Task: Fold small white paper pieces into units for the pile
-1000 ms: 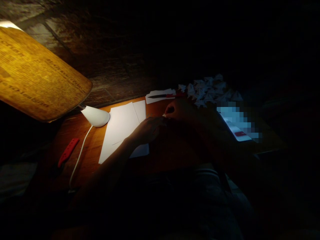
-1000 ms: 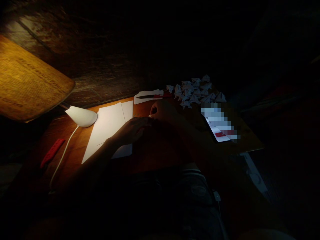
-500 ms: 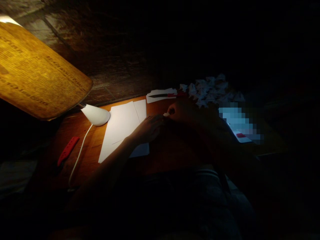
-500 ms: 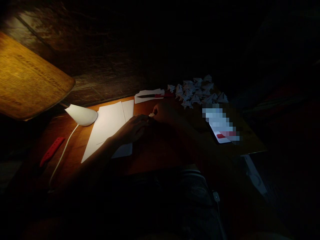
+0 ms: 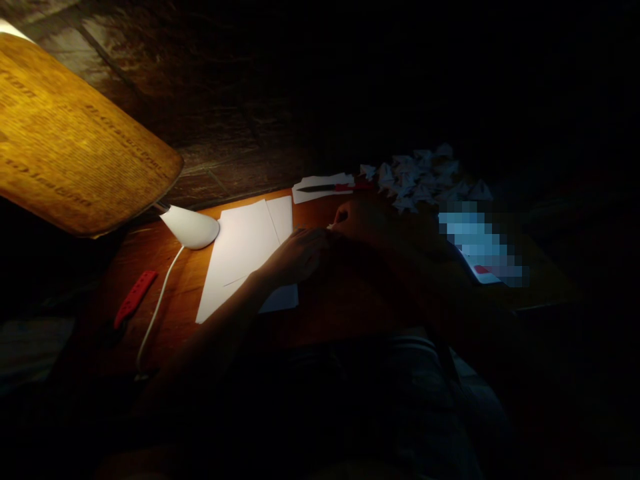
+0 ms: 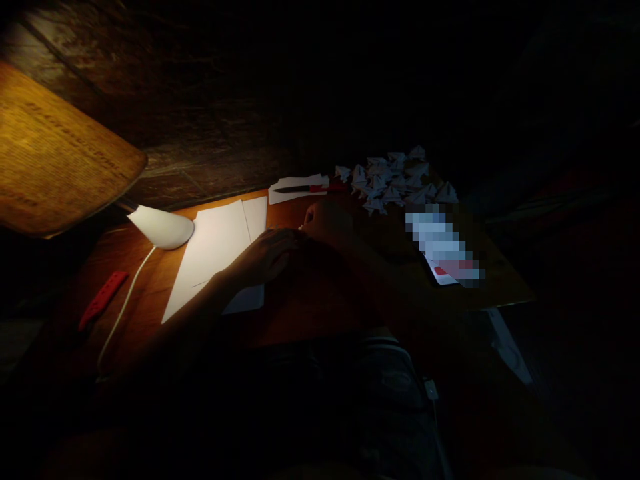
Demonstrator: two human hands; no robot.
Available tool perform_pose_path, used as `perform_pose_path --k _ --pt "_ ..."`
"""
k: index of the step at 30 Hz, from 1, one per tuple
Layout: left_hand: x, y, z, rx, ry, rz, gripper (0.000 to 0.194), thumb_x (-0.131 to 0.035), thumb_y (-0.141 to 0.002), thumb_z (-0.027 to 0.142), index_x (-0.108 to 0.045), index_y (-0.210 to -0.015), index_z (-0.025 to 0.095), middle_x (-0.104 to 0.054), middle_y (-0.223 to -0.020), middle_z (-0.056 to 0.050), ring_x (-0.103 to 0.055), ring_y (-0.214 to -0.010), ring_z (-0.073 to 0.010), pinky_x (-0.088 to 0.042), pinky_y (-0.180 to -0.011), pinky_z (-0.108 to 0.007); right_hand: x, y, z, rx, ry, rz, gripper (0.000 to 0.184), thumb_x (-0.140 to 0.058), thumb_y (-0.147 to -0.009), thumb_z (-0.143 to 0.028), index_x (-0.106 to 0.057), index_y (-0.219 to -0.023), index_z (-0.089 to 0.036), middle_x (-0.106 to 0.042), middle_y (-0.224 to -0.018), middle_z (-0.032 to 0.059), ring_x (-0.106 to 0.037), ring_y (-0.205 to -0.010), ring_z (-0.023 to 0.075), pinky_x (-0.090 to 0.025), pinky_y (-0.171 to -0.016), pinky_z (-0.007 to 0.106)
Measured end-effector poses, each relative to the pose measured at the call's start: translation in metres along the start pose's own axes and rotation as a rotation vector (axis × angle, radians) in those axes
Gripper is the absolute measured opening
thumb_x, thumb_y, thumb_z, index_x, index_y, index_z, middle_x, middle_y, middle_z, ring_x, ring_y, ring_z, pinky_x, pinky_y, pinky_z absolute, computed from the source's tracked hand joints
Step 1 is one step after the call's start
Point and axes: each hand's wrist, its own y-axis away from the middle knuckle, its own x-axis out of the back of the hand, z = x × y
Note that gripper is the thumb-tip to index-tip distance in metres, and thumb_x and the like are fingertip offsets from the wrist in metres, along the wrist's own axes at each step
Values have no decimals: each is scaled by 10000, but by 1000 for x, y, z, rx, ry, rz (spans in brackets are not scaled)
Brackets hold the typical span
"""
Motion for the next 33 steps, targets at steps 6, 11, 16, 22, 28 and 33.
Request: perform_pose_path --k 6,11,16,22,28,33 --pt "0 -1 2 23 -12 -10 335 -505 -897 82 -670 -1176 166 -663 -1278 -158 -623 -1214 -315 -536 -1071 -528 0 0 0 188 156 -3 98 -716 -936 -271 -789 -943 -206 -798 -1010 74 -688 -897 203 -390 -673 293" --pt "1 0 4 41 0 -1 348 -512 -905 71 -674 -1199 163 -607 -1378 -174 -603 -1241 -313 -542 -1069 -528 7 5 -2 337 330 -22 217 -636 -983 -268 -814 -1043 -159 -797 -1075 122 -685 -937 231 -405 -740 322" --pt "3 1 4 71 -69 -25 344 -543 -921 112 -695 -1222 178 -602 -1401 -169 -563 -1282 -345 -524 -1079 -571 16 13 -8 343 394 -75 266 -600 -975 -222 -820 -1103 -145 -799 -1126 153 -694 -958 251 -422 -775 337" --pt "5 2 4 95 -136 -43 309 -574 -932 170 -728 -1199 174 -614 -1371 -174 -541 -1284 -365 -516 -1071 -585 22 14 -7 352 380 -129 276 -625 -933 -208 -831 -1110 -165 -808 -1128 132 -691 -969 251 -425 -778 332" --pt "5 2 5 103 -141 -35 368 -581 -920 171 -716 -1258 220 -628 -1377 -142 -538 -1296 -349 -505 -1080 -571 25 14 -4 396 374 -207 259 -655 -913 -238 -852 -1073 -187 -816 -1122 119 -701 -960 255 -429 -794 339" --pt "6 1 3 106 -130 -48 355 -588 -917 177 -713 -1246 226 -622 -1413 -132 -545 -1314 -352 -495 -1092 -565 22 14 -4 313 306 -159 243 -688 -917 -264 -855 -1074 -187 -819 -1117 121 -705 -948 246 -421 -758 322"
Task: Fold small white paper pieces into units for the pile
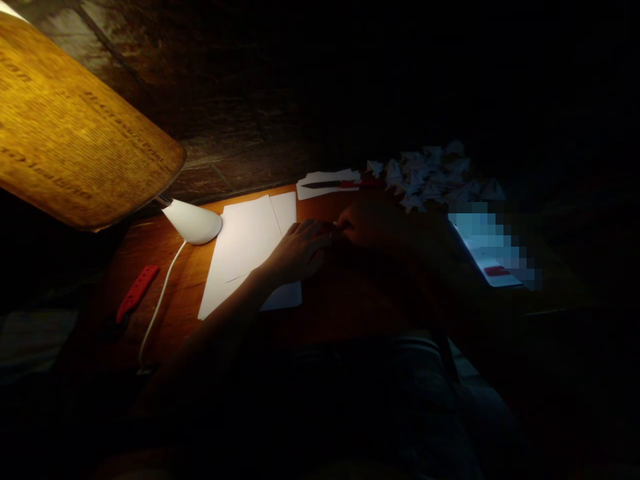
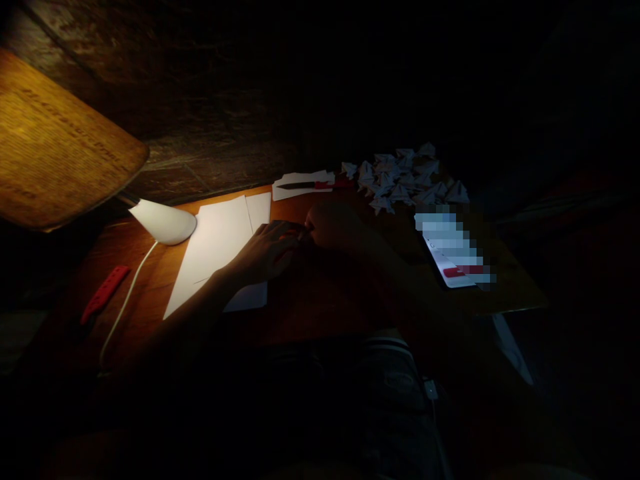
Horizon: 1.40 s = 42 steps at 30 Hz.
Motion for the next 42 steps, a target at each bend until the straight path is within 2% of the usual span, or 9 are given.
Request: perform_pose_path --k 3,9,14,18,23,28,36,39,42 --pt "0 0 0 -1 8 -6 344 -580 -917 165 -711 -1230 222 -595 -1470 -136 -534 -1346 -362 -486 -1103 -576 -4 -3 6 -4 -53 2 262 -701 -899 -245 -853 -1109 -201 -824 -1113 98 -705 -931 229 -419 -743 303" --pt "1 -1 2 -10 23 -39 409 -545 -928 139 -668 -1314 193 -587 -1509 -160 -545 -1374 -362 -475 -1134 -576 -13 -7 22 122 -146 -135 257 -699 -827 -125 -852 -1018 -205 -826 -960 43 -686 -785 179 -412 -697 270" --pt "1 -1 0 -25 41 -15 382 -551 -929 137 -686 -1280 203 -611 -1497 -138 -561 -1366 -349 -481 -1129 -568 -9 -7 24 -93 -225 75 190 -730 -864 -194 -860 -1002 -189 -827 -993 70 -713 -839 197 -449 -729 274" --pt "-1 0 -1 -24 57 1 357 -559 -924 139 -698 -1246 206 -610 -1507 -128 -558 -1373 -341 -485 -1125 -567 -3 -3 15 -208 -197 64 141 -744 -878 -216 -865 -942 -186 -823 -977 89 -719 -845 212 -457 -707 300" --pt "-1 0 -1 -15 78 4 354 -555 -924 147 -712 -1235 211 -618 -1486 -128 -561 -1358 -342 -486 -1117 -570 1 2 3 -248 -174 110 136 -775 -892 -289 -856 -946 -194 -819 -998 91 -701 -831 208 -444 -681 312" --pt "1 0 -3 -11 98 21 299 -590 -920 168 -749 -1167 222 -641 -1397 -132 -577 -1284 -351 -505 -1072 -580 0 1 1 -174 -183 91 149 -774 -884 -284 -849 -972 -192 -811 -1020 83 -698 -846 205 -440 -692 306" --pt "-3 -3 -13 -48 186 108 258 -551 -980 208 -776 -1101 244 -735 -1184 -92 -651 -1143 -278 -529 -1003 -494 -11 -8 7 -134 -245 110 99 -769 -880 -262 -824 -945 -213 -808 -995 60 -707 -894 213 -446 -707 302" --pt "-5 -7 -16 17 218 156 301 -488 -1018 197 -769 -1117 239 -771 -1084 -76 -682 -1053 -253 -541 -956 -456 -15 -10 5 -126 -261 119 88 -742 -895 -240 -818 -932 -215 -812 -1010 62 -708 -904 213 -452 -710 301" --pt "-10 -11 -17 98 253 225 251 -539 -996 211 -750 -1132 200 -766 -1040 -84 -694 -985 -240 -565 -901 -417 -18 -10 3 -118 -251 141 112 -732 -903 -231 -815 -975 -209 -811 -1055 71 -712 -940 218 -461 -741 296"
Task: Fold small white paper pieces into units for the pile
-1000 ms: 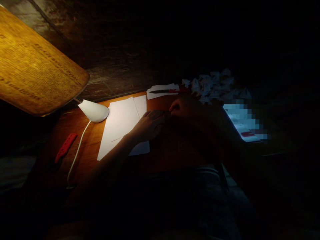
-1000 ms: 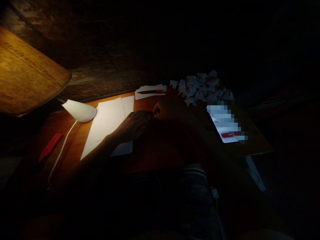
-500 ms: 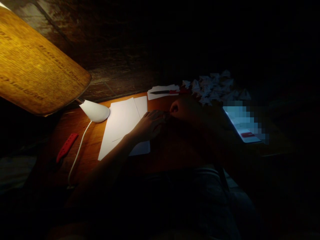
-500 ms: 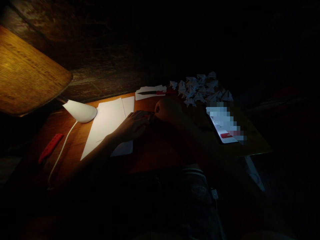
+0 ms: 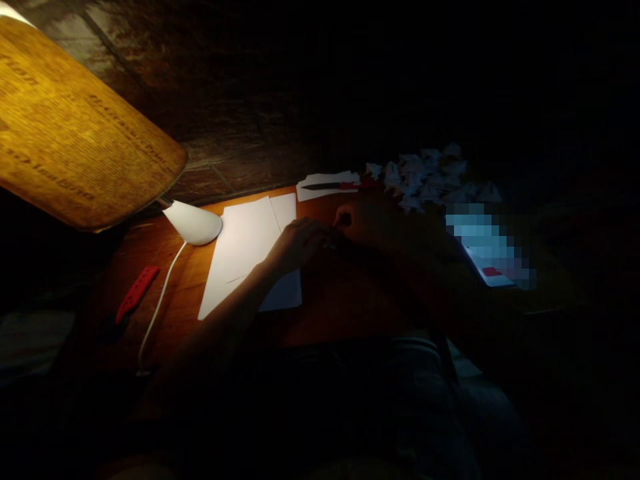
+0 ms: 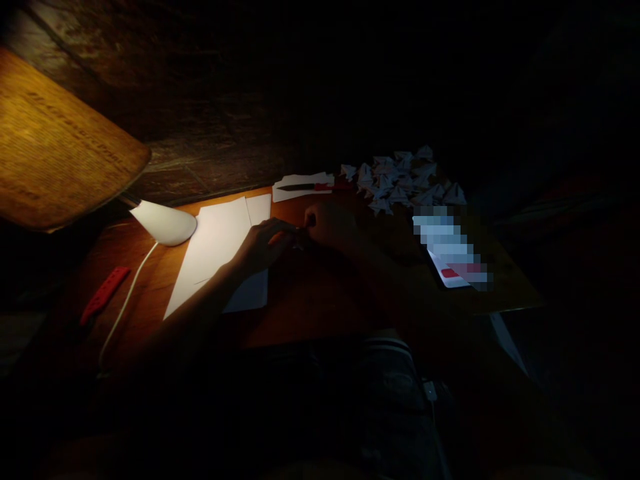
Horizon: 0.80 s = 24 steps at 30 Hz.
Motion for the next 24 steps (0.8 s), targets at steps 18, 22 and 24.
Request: perform_pose_path --k 18,22,24 --pt "-12 -7 -4 97 -34 79 157 -600 -859 153 -706 -969 193 -698 -978 -74 -643 -964 -252 -564 -881 -425 -4 1 -5 110 214 -18 187 -636 -945 -219 -806 -1018 -192 -787 -1081 95 -674 -937 234 -405 -742 324" --pt "-12 -7 -6 85 -82 70 102 -600 -828 139 -683 -853 193 -679 -930 -83 -628 -941 -262 -553 -862 -426 1 4 -12 167 321 -50 228 -600 -958 -201 -804 -1056 -177 -781 -1111 108 -672 -937 236 -376 -708 330" --pt "-12 -7 -6 99 -101 55 93 -605 -815 129 -675 -833 188 -671 -928 -88 -626 -944 -262 -551 -864 -421 3 5 -15 197 372 -67 241 -586 -973 -208 -797 -1079 -162 -776 -1128 119 -672 -933 237 -361 -690 332"
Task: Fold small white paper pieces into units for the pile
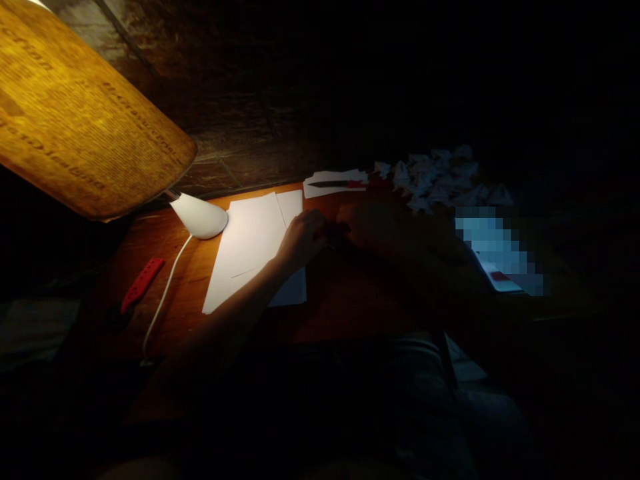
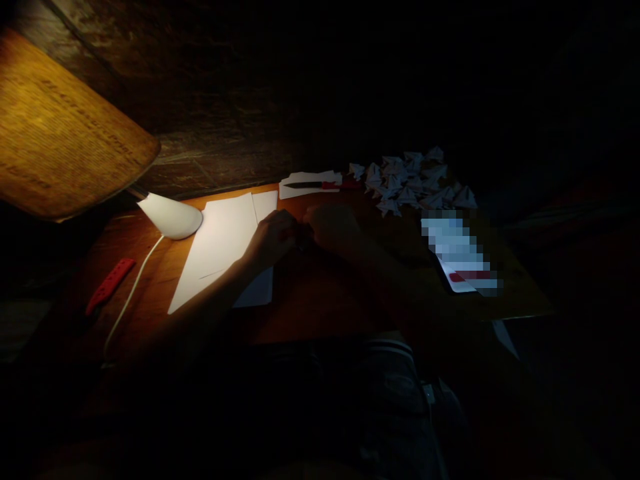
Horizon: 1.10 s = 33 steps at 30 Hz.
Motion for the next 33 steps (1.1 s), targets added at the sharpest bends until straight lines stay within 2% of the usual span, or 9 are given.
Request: perform_pose_path --k 6,11,16,20,24,28,33 --pt "3 -1 4 64 -56 -48 108 -626 -818 116 -678 -895 173 -682 -991 -108 -632 -1004 -281 -551 -902 -433 6 3 -5 91 103 -37 264 -552 -1010 -206 -783 -1117 -134 -762 -1142 123 -665 -911 216 -342 -668 328" --pt "6 -2 6 65 -101 -102 112 -623 -826 107 -669 -911 164 -680 -1039 -130 -629 -1029 -297 -551 -898 -449 11 7 -6 127 109 -84 289 -553 -1010 -180 -778 -1185 -127 -773 -1172 132 -690 -952 234 -392 -712 337" --pt "11 2 6 -20 -116 -135 139 -611 -855 111 -679 -964 161 -673 -1129 -143 -632 -1086 -304 -559 -946 -466 12 10 -2 147 100 -156 278 -610 -930 -133 -808 -1125 -139 -778 -1148 135 -691 -917 233 -422 -734 337" --pt "15 10 5 -144 -59 -159 192 -569 -935 146 -689 -1084 160 -680 -1211 -145 -642 -1135 -290 -560 -1023 -486 10 11 5 147 72 -211 272 -621 -905 -117 -812 -1099 -119 -781 -1143 150 -699 -916 243 -414 -694 335" --pt "19 13 5 -219 60 -140 239 -518 -996 165 -708 -1140 182 -707 -1182 -121 -663 -1128 -254 -585 -995 -430 6 8 19 180 -9 -224 357 -650 -836 -80 -828 -1125 -190 -793 -1164 102 -715 -972 248 -446 -723 319" --pt "23 12 7 -235 73 -166 213 -525 -1010 184 -737 -1004 199 -715 -1141 -101 -671 -1097 -240 -592 -957 -402 3 4 30 100 -108 -129 371 -634 -847 -114 -846 -1114 -261 -812 -1160 55 -723 -997 250 -479 -789 328" --pt "21 13 6 -221 148 -146 207 -545 -1027 209 -737 -1101 191 -696 -1233 -125 -667 -1149 -244 -585 -989 -429 2 1 30 -86 -134 62 282 -600 -916 -175 -854 -1031 -221 -813 -1111 93 -712 -987 258 -492 -813 348"
